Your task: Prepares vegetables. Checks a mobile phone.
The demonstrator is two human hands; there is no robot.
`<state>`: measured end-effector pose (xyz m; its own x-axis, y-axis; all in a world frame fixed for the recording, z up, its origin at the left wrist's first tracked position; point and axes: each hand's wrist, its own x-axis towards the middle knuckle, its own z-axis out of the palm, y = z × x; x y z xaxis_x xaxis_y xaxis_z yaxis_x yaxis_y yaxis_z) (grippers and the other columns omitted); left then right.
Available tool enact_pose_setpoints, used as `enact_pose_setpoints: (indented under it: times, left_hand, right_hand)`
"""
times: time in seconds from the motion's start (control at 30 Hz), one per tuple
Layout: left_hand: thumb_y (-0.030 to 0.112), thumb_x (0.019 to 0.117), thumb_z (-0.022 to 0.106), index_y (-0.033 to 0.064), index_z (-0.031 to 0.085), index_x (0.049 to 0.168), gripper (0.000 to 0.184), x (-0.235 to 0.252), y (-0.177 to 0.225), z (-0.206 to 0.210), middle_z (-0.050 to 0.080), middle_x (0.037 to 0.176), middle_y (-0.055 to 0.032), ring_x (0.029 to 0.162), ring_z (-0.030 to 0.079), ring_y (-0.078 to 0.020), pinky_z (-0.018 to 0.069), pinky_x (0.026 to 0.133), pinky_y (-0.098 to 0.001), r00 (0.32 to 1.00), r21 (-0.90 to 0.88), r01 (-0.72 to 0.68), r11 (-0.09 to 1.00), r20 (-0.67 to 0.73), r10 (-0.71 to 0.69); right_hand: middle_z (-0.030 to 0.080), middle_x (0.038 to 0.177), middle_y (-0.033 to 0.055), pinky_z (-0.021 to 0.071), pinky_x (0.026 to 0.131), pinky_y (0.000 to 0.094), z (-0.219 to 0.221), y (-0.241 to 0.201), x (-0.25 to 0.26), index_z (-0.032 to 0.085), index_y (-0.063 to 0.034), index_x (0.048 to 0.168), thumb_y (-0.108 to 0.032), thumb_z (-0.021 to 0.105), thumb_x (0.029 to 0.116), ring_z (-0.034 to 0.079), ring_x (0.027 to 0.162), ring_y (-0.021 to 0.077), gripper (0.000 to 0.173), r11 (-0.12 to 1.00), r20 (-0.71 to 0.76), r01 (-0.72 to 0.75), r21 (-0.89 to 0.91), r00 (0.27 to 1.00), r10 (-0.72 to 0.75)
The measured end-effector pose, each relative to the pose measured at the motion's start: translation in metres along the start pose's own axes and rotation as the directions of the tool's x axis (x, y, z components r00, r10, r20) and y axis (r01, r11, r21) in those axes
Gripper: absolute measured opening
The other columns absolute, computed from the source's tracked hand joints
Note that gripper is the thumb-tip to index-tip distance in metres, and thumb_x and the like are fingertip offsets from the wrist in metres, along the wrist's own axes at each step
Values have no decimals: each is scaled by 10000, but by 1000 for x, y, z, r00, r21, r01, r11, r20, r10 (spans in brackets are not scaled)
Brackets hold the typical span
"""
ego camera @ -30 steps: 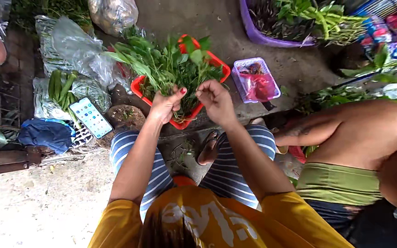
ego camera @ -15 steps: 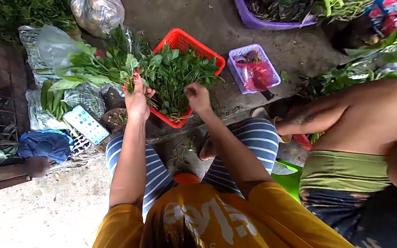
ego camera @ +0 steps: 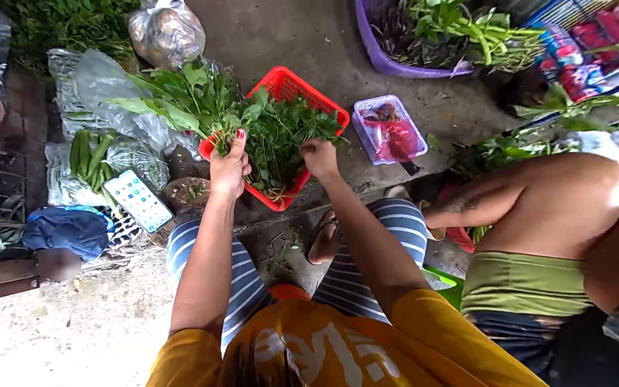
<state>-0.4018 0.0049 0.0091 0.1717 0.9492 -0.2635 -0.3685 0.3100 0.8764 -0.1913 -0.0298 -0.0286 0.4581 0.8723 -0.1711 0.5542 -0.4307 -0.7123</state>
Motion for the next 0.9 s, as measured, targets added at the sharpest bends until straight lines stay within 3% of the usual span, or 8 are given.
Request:
enact_pose_setpoints:
  times: [0.13, 0.27, 0.37, 0.43, 0.53, 0.6, 0.8, 0.9]
  left_hand:
    - [172, 1057, 574, 153, 533, 888, 175, -2, -2, 5, 429, 566, 64, 427, 403, -34, 393, 421, -167, 999, -68, 22, 997, 32, -20]
    - [155, 1040, 600, 139, 538, 917, 138, -5, -10, 12, 492, 621, 47, 474, 475, -46, 451, 456, -180, 996, -63, 75, 995, 54, -72]
    - [124, 1035, 601, 117, 551, 946, 102, -13, -15, 23, 580, 682, 23, 540, 587, -82, 554, 519, -232, 991, -38, 108, 993, 87, -104]
    - [151, 1031, 613, 159, 564, 937, 106, -19, -21, 28, 621, 708, 49, 590, 649, -84, 603, 577, -253, 983, 14, 117, 993, 141, -118]
    - [113, 1013, 628, 110, 606, 1004, 24, -23, -27, 33, 664, 837, 19, 746, 668, -89, 601, 719, -282, 984, 61, 75, 995, 156, -84]
    - [104, 1013, 621, 69, 591, 1068, 72, -19, -33, 34, 638, 913, -2, 848, 632, -83, 558, 830, -289, 987, 83, 54, 995, 146, -65]
    - [244, 1105, 452, 35, 630, 1031, 285, -14, -35, 33, 676, 862, -40, 799, 666, -120, 582, 780, -308, 964, 138, 175, 975, 176, -198]
    - [242, 1111, 446, 4, 598, 1131, 283, -9, -29, 31, 709, 897, -65, 810, 712, -161, 611, 799, -348, 979, 141, 159, 977, 105, -174]
  right_hand:
    - [676, 1026, 130, 527, 758, 366, -37, -20, -19, 664, 17, 1120, -63, 642, 977, 624, 842, 173, 166, 954, -40, 52, 297, 998, -42]
    - [642, 893, 6, 513, 687, 210, -58, -32, -47, 656, -16, 1059, -60, 657, 951, 591, 744, 25, 116, 840, -191, 283, 463, 957, -217]
    - [649, 923, 10, 535, 715, 211, -51, -36, -70, 641, -17, 1108, -76, 647, 972, 605, 766, 21, 148, 809, -180, 374, 453, 927, -328]
    - [649, 945, 53, 535, 709, 228, -36, -33, -79, 634, 10, 1139, -80, 649, 982, 601, 763, 47, 182, 812, -146, 404, 421, 914, -379]
    - [675, 986, 113, 570, 736, 277, -7, -32, -86, 655, 40, 1119, -54, 672, 958, 650, 790, 103, 188, 821, -118, 399, 408, 915, -386]
    - [671, 1059, 166, 579, 761, 318, 4, -33, -92, 659, 51, 1116, -54, 674, 961, 668, 836, 164, 189, 848, -78, 386, 362, 919, -385]
    - [677, 1027, 185, 564, 792, 361, 15, -21, -91, 666, 59, 1083, -62, 691, 957, 663, 855, 219, 177, 870, 3, 396, 293, 910, -416]
    - [705, 1024, 148, 581, 805, 340, 13, -5, -76, 707, 25, 1089, -165, 703, 958, 688, 866, 176, 230, 863, 34, 407, 298, 899, -436]
